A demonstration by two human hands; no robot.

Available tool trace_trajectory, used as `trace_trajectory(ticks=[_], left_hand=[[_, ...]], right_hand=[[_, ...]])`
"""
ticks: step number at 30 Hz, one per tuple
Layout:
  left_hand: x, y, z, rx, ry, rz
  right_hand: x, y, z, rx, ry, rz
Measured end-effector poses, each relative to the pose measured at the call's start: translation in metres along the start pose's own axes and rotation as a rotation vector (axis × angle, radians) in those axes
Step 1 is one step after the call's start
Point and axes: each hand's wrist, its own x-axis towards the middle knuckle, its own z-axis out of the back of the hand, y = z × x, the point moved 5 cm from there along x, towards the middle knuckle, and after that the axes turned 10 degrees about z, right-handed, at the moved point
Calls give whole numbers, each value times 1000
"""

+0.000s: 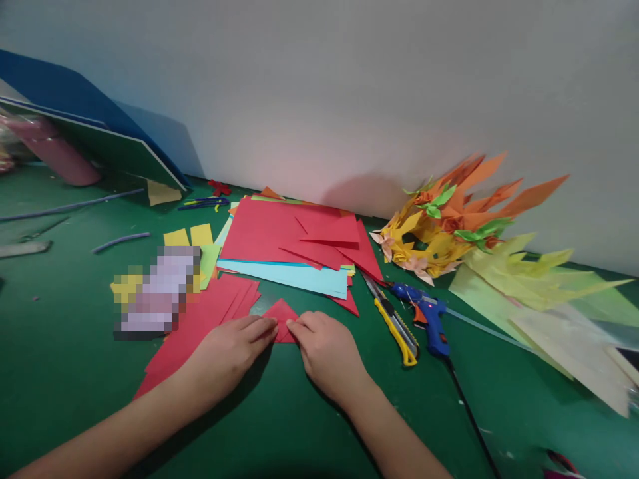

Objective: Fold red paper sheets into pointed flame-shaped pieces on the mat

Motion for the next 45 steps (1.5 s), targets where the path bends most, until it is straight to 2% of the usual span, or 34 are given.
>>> trace_trajectory(ticks=[5,10,14,16,19,21,24,29,35,45], left_hand=[[-1,-5,-1,65,51,58],[0,-6,7,54,37,95],[2,6,15,-123,1,97],[5,13,19,-179,-1,121],[17,17,28,-121,-41,150],[32,11,31,-52,-46,97],[60,-1,31,-14,-83,-50],[100,3,16,37,-75,-160],[109,14,9,126,-80,-170],[123,-8,7,274,-65,-224]], right_hand=[[2,6,-5,-73,54,5],[1,4,-4,-42,-1,-46],[0,11,2,98,-88,132],[1,13,2,179,-72,162],[5,15,-4,184,3,93],[8,17,-8,126,46,66],[10,18,-11,63,40,21],[7,14,-9,-42,-2,-42],[7,13,-8,-94,-28,-31],[9,13,-7,-75,-22,-40]])
